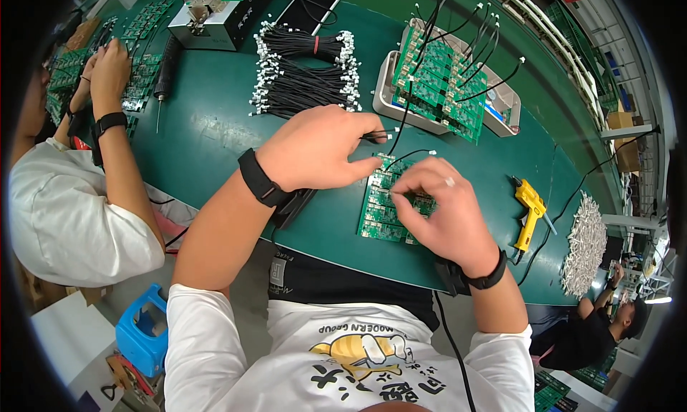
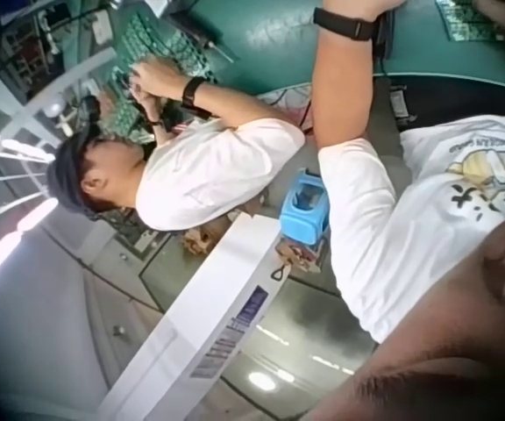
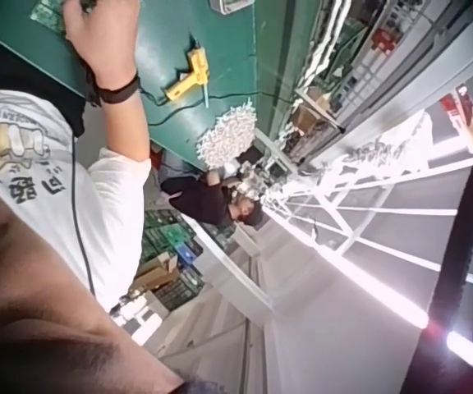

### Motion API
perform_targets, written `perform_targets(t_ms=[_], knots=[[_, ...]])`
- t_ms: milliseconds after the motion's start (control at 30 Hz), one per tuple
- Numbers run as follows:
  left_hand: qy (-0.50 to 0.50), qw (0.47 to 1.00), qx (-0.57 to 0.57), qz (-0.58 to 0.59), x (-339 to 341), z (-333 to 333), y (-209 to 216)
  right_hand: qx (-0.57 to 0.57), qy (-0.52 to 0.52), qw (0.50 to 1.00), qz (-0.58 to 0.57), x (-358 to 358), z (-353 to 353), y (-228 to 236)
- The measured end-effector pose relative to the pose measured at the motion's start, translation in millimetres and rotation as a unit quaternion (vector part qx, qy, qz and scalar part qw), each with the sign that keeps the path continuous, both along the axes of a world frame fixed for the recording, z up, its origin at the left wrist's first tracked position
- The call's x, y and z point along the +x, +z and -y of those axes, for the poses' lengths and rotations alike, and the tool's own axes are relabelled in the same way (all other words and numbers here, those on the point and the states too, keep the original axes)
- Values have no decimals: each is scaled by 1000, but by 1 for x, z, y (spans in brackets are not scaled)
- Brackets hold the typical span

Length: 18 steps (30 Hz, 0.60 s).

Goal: The person connects wires to circuit boards, stacks the boards, and then uses a glue gun to secure batteries inside plastic housings.

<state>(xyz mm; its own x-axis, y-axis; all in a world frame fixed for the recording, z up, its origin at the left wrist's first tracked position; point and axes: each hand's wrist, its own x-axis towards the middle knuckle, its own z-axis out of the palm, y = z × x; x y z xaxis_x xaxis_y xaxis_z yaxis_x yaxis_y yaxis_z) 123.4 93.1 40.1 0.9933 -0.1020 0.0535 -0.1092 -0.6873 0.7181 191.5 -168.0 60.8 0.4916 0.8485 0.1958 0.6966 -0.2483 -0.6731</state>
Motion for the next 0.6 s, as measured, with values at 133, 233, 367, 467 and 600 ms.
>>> perform_targets(t_ms=[133,233,367,467,600], knots=[[-15,999,7,-33,-4,-3,8,-51,16,998,-19,4,-10,-9],[-19,998,23,-62,-8,-2,13,-52,17,998,-2,3,-13,-12],[-45,998,7,41,-5,-4,-8,-67,30,997,13,7,-12,-8],[-44,998,5,54,-2,-2,-15,-78,29,996,14,3,-13,-8],[-42,998,12,52,-5,-5,-14,-89,15,996,10,2,-13,-9]])
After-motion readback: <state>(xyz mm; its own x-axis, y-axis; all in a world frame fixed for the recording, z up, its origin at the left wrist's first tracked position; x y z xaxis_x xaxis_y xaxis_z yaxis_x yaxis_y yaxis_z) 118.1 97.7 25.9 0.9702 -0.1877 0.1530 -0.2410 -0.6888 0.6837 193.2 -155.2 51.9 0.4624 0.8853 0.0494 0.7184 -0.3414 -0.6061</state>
